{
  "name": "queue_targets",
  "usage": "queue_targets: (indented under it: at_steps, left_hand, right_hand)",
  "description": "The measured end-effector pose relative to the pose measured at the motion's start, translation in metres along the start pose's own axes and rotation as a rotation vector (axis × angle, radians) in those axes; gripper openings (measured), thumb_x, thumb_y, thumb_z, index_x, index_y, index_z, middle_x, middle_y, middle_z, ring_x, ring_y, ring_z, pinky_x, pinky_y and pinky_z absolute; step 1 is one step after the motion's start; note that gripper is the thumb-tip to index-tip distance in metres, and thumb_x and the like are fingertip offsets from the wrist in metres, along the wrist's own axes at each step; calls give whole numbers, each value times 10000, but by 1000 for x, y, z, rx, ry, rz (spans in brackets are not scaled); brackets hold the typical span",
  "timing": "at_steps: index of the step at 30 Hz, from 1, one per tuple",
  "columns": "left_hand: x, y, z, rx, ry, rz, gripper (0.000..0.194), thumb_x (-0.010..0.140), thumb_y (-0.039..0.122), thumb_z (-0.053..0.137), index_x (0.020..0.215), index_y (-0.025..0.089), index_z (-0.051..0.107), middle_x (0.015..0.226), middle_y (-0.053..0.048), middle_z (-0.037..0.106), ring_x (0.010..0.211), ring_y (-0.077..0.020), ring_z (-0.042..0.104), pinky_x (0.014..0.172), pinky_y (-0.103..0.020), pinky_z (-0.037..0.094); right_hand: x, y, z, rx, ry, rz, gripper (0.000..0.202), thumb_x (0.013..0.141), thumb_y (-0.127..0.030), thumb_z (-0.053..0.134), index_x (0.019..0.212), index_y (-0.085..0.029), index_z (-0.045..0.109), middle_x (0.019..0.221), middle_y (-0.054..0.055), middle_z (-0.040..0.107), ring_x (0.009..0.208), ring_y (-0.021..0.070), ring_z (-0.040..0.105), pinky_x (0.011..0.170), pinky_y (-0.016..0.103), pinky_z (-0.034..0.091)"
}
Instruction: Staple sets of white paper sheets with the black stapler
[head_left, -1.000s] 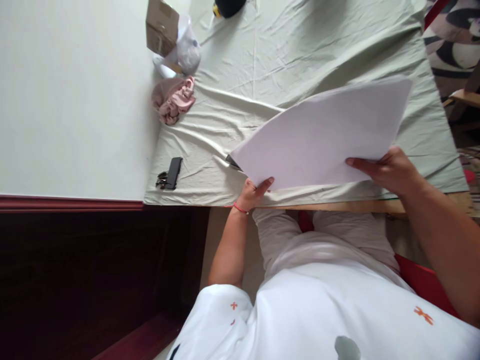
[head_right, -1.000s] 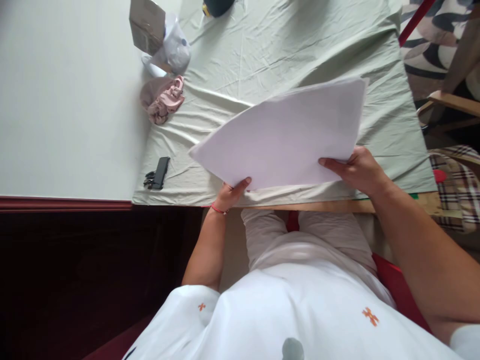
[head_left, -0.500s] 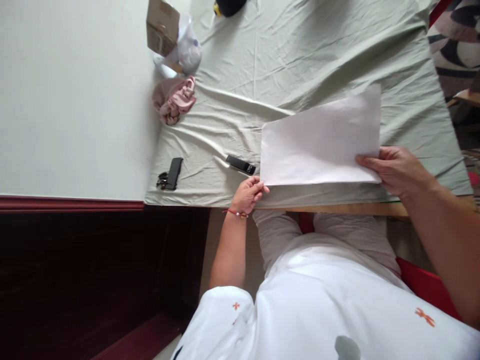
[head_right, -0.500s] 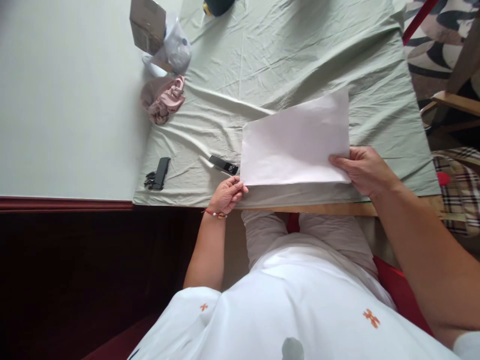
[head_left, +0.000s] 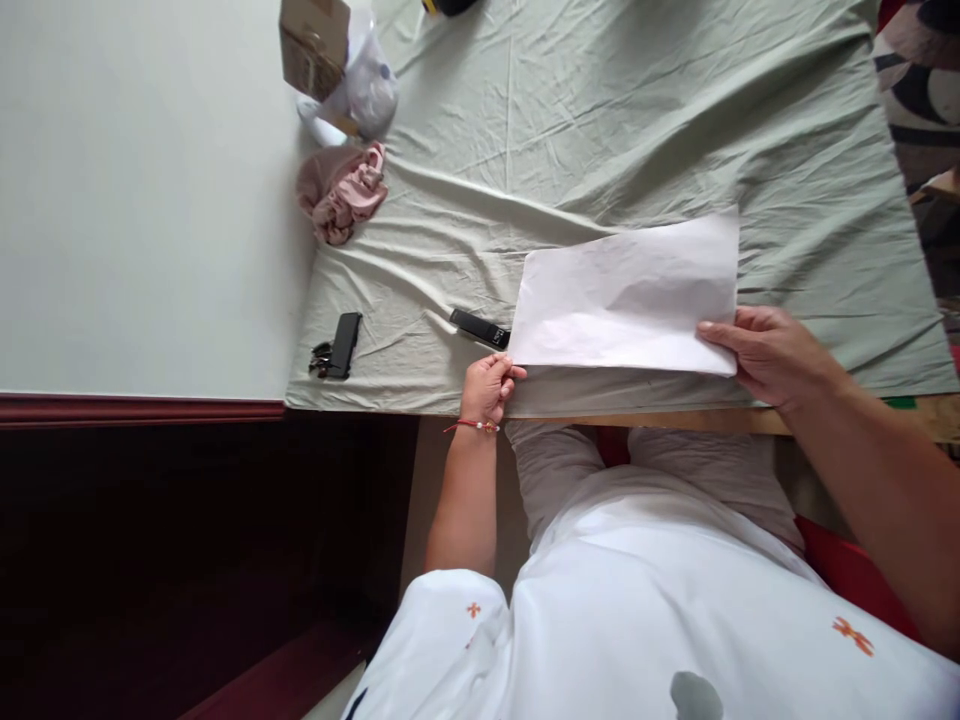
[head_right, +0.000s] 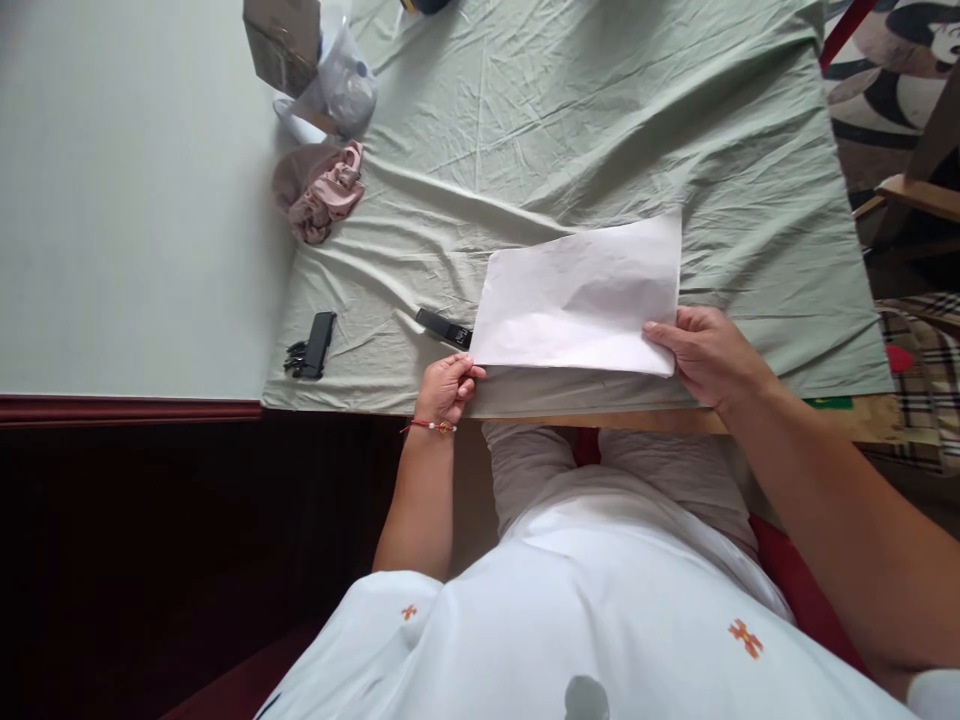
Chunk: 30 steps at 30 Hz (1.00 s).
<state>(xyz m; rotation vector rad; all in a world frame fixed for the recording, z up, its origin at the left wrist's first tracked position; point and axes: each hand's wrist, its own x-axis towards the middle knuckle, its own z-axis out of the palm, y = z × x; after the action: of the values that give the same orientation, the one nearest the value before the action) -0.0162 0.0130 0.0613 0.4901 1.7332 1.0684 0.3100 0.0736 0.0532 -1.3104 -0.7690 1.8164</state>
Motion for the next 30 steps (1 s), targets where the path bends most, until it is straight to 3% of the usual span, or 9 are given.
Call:
queue_targets:
  at_steps: [7,14,16,18,19,21,24,30]
  left_hand:
    - [8,-2,-9,167,251,155,176,814,228,661,695,154,554,471,21,604,321,-29,312,368,-174,170]
    - [18,-9,-21,237,309,205,212,863,237,613,674,171,543,500,20,605,336,-43,294,392,-204,175]
    - [19,-13,-23,311,371,329,146,877,225,605,743,169,587,534,23,617,377,-66,394,429,-205,271]
    - [18,-17,-25,435,462,539,75,892,208,596,889,169,660,575,27,633,480,-102,533,537,-215,405]
    - [18,-19,-26,506,490,648,130,902,202,586,977,175,688,604,24,649,546,-120,589,608,-228,455]
    - [18,-24,-28,638,480,813,249,927,195,555,1113,197,720,708,-5,710,671,-150,661,730,-263,509]
    - [18,-29,-30,774,410,922,329,940,167,515,1157,213,759,927,-68,779,861,-190,714,849,-303,532]
    - [19,-35,-29,911,404,866,397,948,128,478,1201,208,774,975,-106,777,939,-227,715,910,-339,533]
  right_hand:
    - [-5,18,21,8,-18,-69,99,702,-235,784,694,-186,699,712,36,735,609,122,606,567,213,503]
    - [-8,22,31,-65,-28,-141,119,701,-316,767,671,-247,674,709,13,720,615,147,619,587,266,543]
    - [-9,21,31,-107,-19,-155,147,703,-346,776,663,-254,669,694,19,714,610,158,616,572,280,539]
    - [-11,20,31,-146,-1,-165,167,701,-366,784,657,-255,667,679,25,705,606,169,611,548,289,522]
    - [-12,19,31,-161,9,-169,173,698,-369,786,654,-252,667,674,28,701,606,173,610,539,292,512]
    - [-14,17,31,-175,24,-170,174,698,-362,785,647,-248,663,671,34,695,607,177,604,535,296,494]
    - [-15,16,31,-168,50,-164,169,714,-338,766,629,-250,649,667,45,685,599,178,587,528,301,466]
    - [-12,19,30,-153,78,-169,98,715,-276,723,645,-232,671,639,34,663,576,157,557,505,277,422]
